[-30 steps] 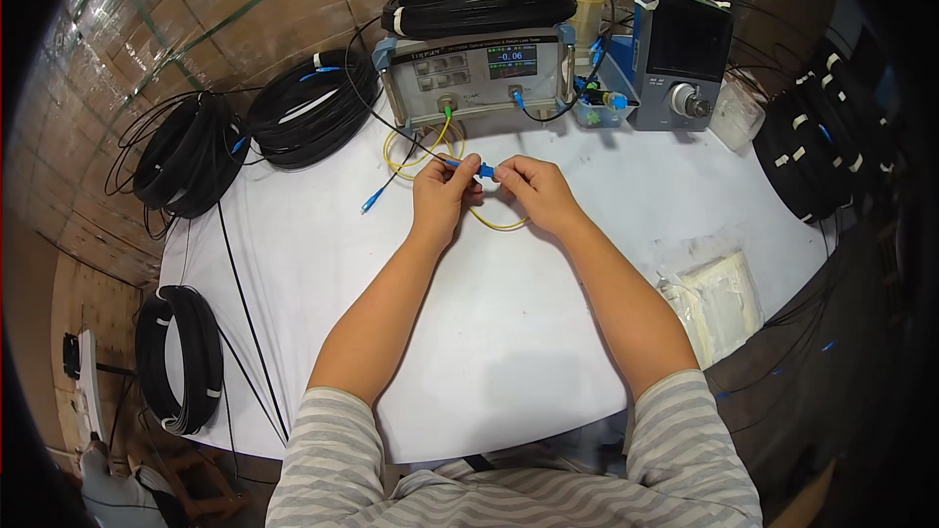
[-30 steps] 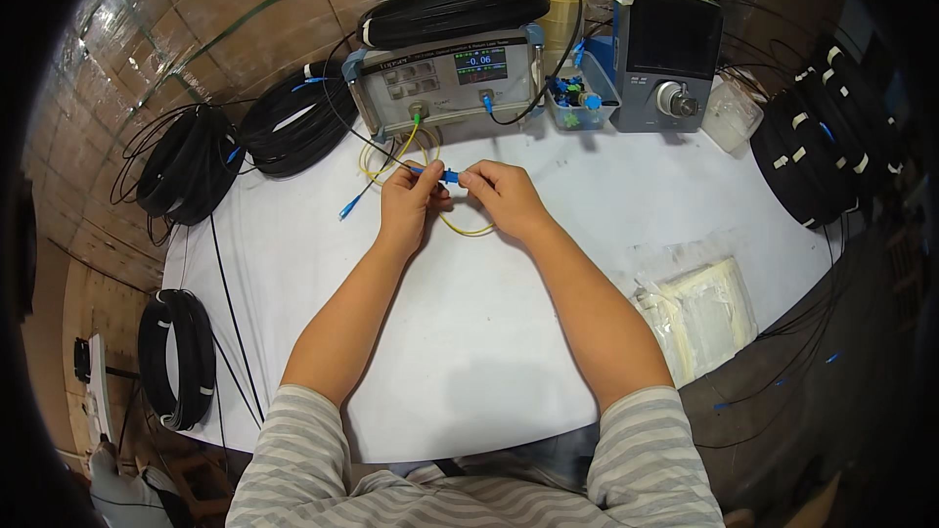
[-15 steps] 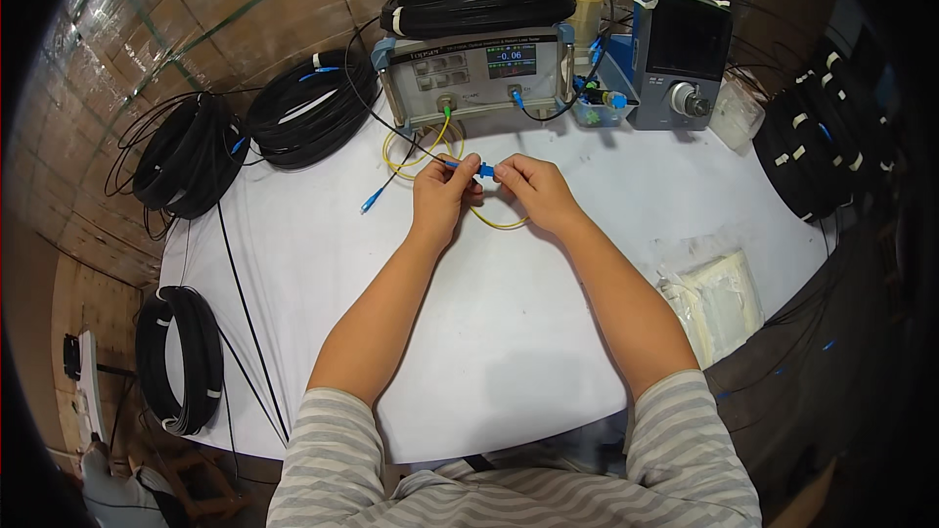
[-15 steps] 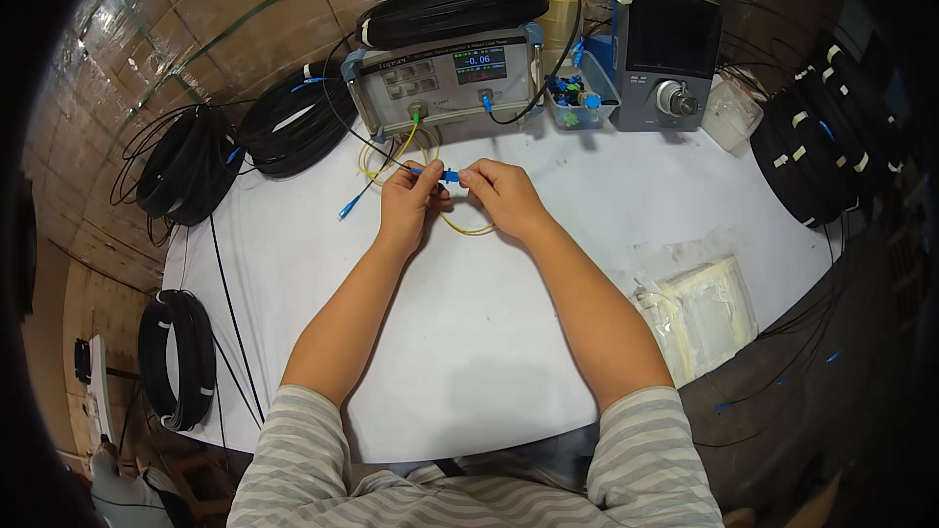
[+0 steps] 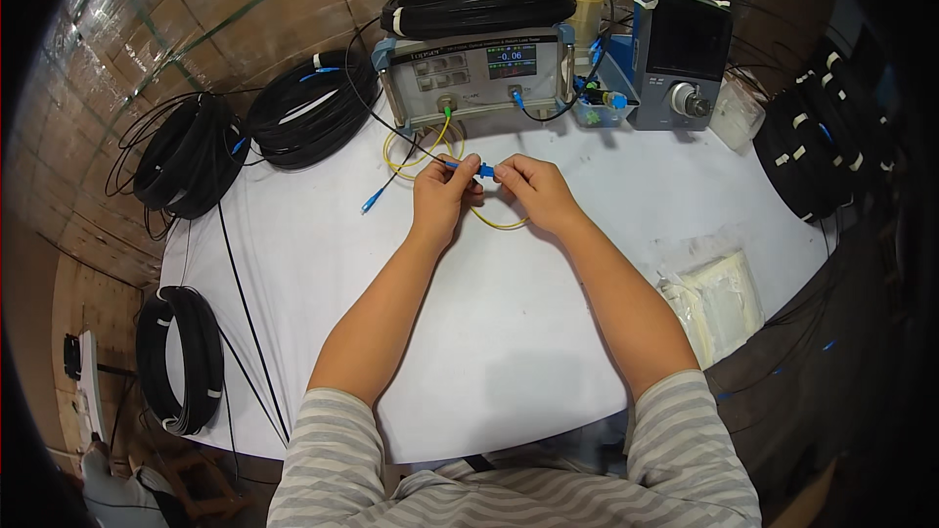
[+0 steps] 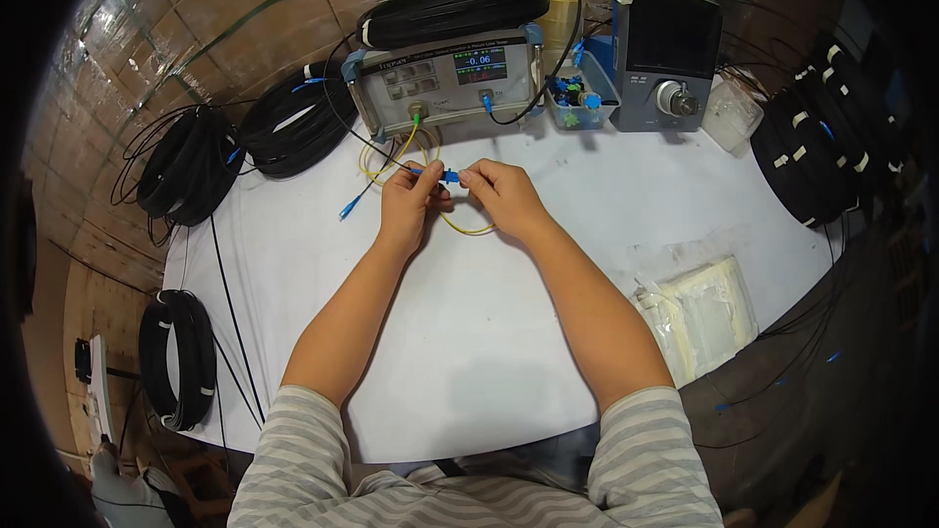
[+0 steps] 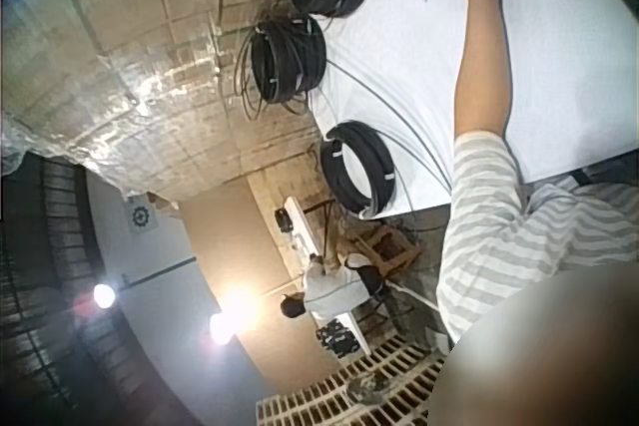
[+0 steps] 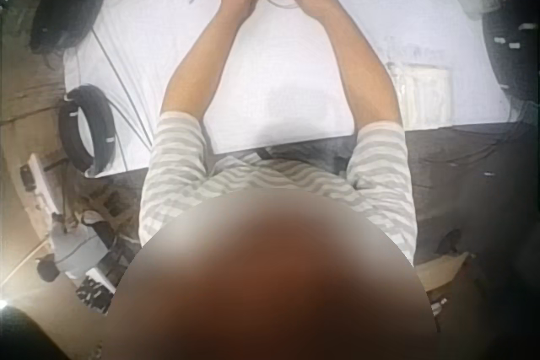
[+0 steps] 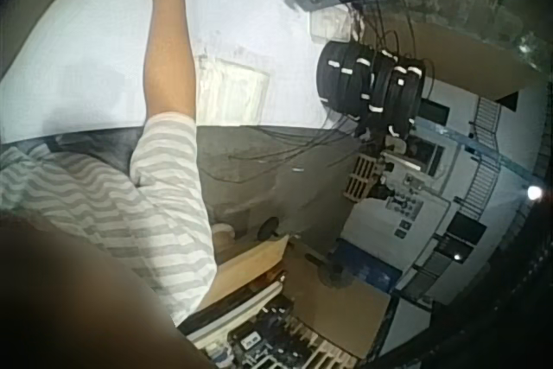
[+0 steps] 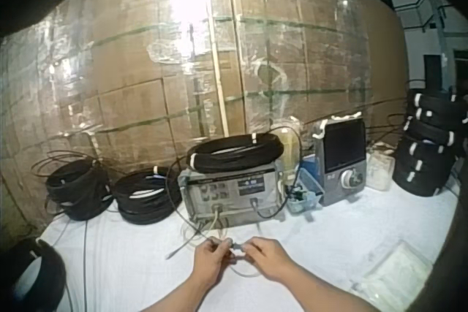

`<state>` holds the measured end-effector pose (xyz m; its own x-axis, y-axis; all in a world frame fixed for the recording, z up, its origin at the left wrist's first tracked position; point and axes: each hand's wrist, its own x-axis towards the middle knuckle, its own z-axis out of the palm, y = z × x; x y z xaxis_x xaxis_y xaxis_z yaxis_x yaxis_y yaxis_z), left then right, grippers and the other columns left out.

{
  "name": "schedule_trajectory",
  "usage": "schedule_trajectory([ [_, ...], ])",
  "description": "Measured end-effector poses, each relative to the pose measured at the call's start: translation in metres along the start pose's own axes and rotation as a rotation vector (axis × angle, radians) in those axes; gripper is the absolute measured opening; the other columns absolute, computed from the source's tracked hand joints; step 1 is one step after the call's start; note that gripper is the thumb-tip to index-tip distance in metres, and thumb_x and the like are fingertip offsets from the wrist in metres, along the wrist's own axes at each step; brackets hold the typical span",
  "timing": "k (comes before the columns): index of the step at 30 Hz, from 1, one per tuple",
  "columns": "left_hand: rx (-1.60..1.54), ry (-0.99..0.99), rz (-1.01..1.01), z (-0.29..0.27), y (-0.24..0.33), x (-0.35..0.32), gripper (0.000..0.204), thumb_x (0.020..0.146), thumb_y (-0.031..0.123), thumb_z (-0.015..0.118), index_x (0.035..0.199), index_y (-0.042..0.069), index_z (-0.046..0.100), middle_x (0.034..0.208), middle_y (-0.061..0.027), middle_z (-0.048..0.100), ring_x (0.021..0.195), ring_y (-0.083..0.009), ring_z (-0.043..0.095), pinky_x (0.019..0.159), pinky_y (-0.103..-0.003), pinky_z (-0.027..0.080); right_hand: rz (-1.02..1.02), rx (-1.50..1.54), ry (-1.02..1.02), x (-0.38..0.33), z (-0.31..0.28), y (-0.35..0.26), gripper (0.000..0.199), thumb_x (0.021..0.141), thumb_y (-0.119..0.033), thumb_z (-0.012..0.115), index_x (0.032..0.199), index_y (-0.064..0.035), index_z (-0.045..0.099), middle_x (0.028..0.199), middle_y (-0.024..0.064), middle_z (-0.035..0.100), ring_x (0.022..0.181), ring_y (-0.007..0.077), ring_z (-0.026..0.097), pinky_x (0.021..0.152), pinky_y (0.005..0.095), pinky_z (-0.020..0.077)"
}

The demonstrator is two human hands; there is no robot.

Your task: Testing the connectivity and signal performance of fiber optic cables using lab equipment.

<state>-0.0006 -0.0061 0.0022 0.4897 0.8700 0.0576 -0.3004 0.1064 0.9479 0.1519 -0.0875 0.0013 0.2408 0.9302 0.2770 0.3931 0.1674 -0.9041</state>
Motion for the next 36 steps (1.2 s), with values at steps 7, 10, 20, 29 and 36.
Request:
schedule_trajectory([
  [7,0.016,0.023,-0.007,0.002,0.001,-0.001,0.028,0.086,0.027,0.072,0.082,0.005,0.055,0.072,-0.0036,0.06,0.061,-0.011,0.06,0.055,-0.026,0.053,0.016,0.061,0.013,0.0,0.0,0.002,0.03,0.093,-0.029,0.06,0.087,0.0002,0.065,0.066,0.0033,0.061,0.061,0.0101,0.052,0.058,0.0267,0.0419],
  [10,-0.012,-0.001,-0.011,0.0,0.001,0.0,0.028,0.086,0.026,0.073,0.084,0.003,0.057,0.073,-0.0043,0.062,0.062,-0.0108,0.06,0.055,-0.025,0.053,0.018,0.087,0.006,0.001,0.001,0.005,0.031,0.092,-0.03,0.062,0.088,0.0005,0.066,0.067,0.0021,0.061,0.062,0.0091,0.051,0.058,0.0259,0.0415],
  [20,-0.002,-0.104,0.047,0.003,0.002,-0.002,0.023,0.088,0.017,0.069,0.101,-0.001,0.063,0.087,-0.0049,0.065,0.075,-0.0105,0.063,0.067,-0.024,0.054,0.034,0.181,-0.047,-0.002,0.001,0.004,0.023,0.088,-0.015,0.068,0.106,0.0008,0.068,0.088,0.0036,0.068,0.079,0.0081,0.059,0.073,0.0239,0.0478],
  [29,0.055,-0.161,0.034,-0.001,0.001,-0.001,0.028,0.09,0.015,0.067,0.113,-0.002,0.063,0.094,-0.0052,0.067,0.079,-0.0097,0.062,0.071,-0.022,0.052,0.013,0.129,-0.014,-0.003,0.0,-0.004,0.026,0.086,-0.016,0.071,0.105,0.0003,0.068,0.089,0.0027,0.068,0.078,0.0075,0.057,0.071,0.0233,0.0467],
  [36,-0.005,-0.135,-0.036,-0.003,0.0,0.0,0.028,0.091,0.019,0.065,0.111,-0.001,0.064,0.091,-0.0049,0.068,0.076,-0.0092,0.062,0.069,-0.022,0.052,0.01,0.203,0.028,-0.002,0.001,-0.001,0.024,0.087,-0.016,0.069,0.103,0.001,0.069,0.09,0.0052,0.069,0.079,0.0095,0.058,0.071,0.0252,0.0468],
])
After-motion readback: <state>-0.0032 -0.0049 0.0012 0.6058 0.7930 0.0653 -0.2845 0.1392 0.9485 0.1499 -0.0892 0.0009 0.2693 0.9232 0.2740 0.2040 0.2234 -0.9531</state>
